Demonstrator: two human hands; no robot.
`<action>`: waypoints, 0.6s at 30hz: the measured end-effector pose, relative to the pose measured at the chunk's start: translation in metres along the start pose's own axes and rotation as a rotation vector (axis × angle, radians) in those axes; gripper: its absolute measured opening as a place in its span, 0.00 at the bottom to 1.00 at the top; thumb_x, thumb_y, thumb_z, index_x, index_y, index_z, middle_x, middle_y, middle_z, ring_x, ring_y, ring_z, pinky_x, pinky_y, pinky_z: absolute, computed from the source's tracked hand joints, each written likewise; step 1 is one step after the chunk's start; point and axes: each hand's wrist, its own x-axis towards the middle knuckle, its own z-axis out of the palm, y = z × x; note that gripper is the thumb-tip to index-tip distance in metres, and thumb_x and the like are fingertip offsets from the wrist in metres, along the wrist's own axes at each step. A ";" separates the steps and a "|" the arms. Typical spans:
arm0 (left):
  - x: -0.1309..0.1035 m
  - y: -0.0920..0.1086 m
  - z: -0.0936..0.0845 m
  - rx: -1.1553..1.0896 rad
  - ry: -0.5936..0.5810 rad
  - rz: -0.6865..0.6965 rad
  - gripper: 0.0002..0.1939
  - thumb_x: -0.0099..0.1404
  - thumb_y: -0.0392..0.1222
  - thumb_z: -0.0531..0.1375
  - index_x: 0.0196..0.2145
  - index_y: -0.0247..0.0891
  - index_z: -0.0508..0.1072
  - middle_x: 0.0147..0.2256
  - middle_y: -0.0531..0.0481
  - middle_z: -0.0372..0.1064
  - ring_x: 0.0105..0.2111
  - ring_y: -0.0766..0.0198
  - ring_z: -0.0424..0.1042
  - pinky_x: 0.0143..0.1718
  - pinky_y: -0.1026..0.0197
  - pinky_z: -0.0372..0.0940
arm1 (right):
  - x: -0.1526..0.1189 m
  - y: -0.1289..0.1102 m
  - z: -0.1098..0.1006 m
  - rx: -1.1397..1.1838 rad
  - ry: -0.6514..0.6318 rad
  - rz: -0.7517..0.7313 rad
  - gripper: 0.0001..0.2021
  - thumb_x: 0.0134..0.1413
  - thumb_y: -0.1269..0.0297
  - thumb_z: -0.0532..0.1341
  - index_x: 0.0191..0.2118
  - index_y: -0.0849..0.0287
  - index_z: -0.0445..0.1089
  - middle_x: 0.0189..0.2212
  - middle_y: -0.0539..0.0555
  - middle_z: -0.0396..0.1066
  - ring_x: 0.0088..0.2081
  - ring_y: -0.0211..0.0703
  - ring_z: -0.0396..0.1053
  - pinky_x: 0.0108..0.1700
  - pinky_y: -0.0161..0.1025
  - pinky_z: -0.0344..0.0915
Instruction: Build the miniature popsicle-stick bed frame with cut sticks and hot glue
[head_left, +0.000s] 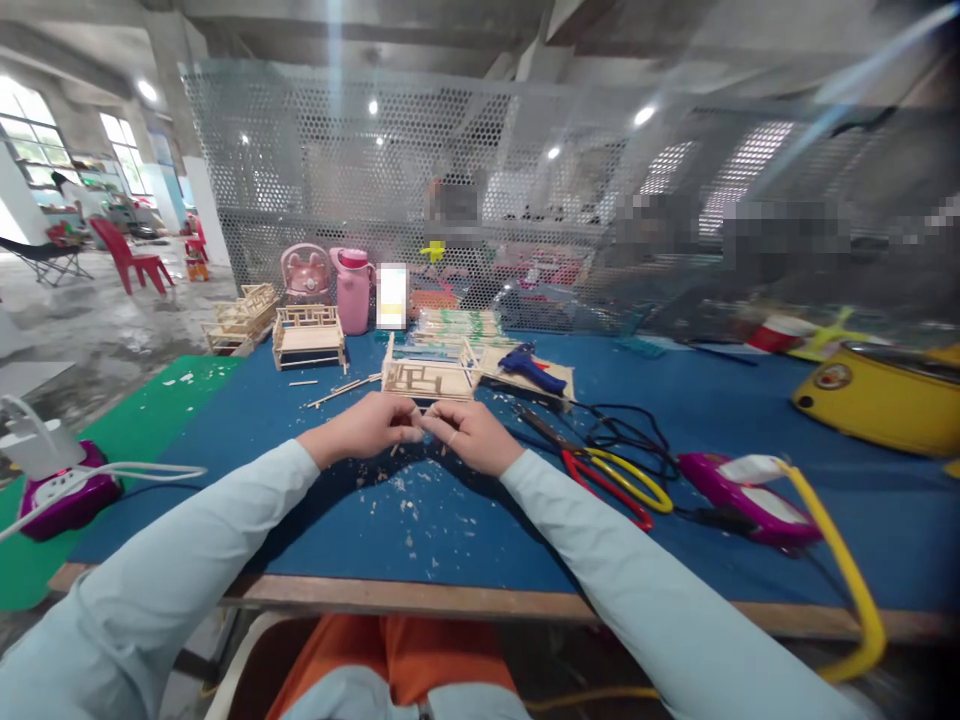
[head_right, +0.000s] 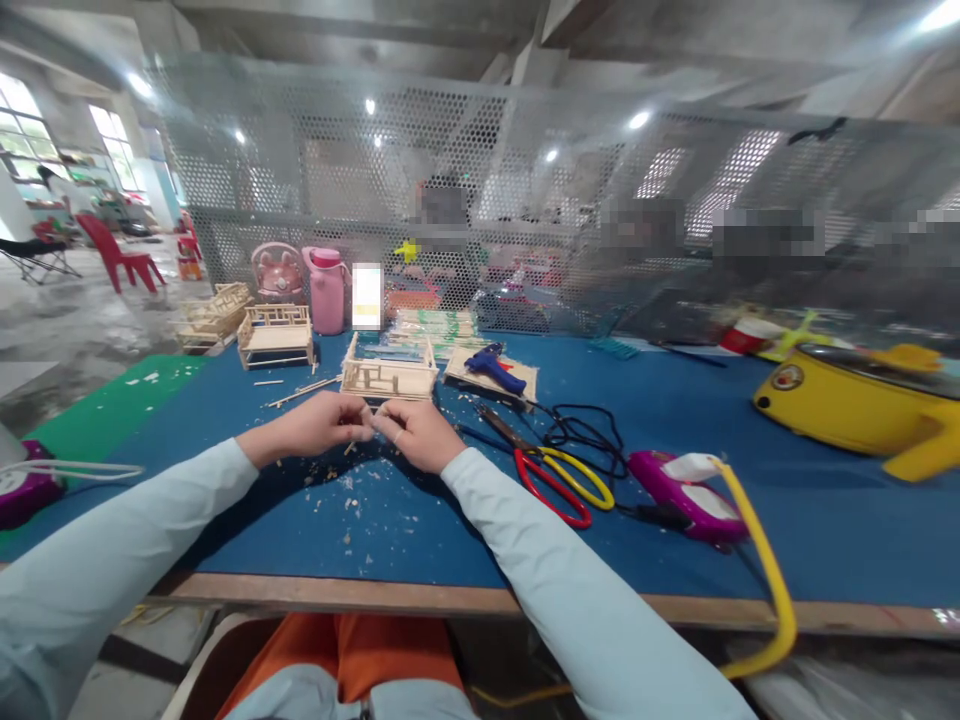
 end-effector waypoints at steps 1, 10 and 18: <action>0.000 -0.001 0.002 -0.004 0.031 0.003 0.06 0.57 0.40 0.57 0.26 0.34 0.69 0.21 0.56 0.61 0.23 0.71 0.58 0.25 0.68 0.53 | 0.000 0.002 0.000 0.095 -0.031 0.055 0.12 0.54 0.58 0.52 0.27 0.60 0.64 0.18 0.47 0.62 0.21 0.34 0.60 0.26 0.33 0.57; 0.001 -0.003 0.001 -0.037 0.117 0.042 0.07 0.59 0.41 0.56 0.28 0.35 0.69 0.23 0.55 0.64 0.25 0.70 0.59 0.28 0.67 0.55 | 0.001 0.005 -0.005 -0.018 0.035 -0.048 0.06 0.50 0.64 0.56 0.29 0.60 0.67 0.23 0.49 0.67 0.26 0.36 0.62 0.30 0.33 0.59; 0.000 -0.005 0.004 -0.078 0.158 0.006 0.07 0.58 0.41 0.55 0.29 0.35 0.69 0.24 0.55 0.65 0.24 0.70 0.61 0.28 0.67 0.56 | -0.001 0.004 -0.011 -0.144 0.121 -0.107 0.09 0.52 0.64 0.56 0.27 0.60 0.70 0.25 0.52 0.72 0.28 0.37 0.66 0.33 0.33 0.58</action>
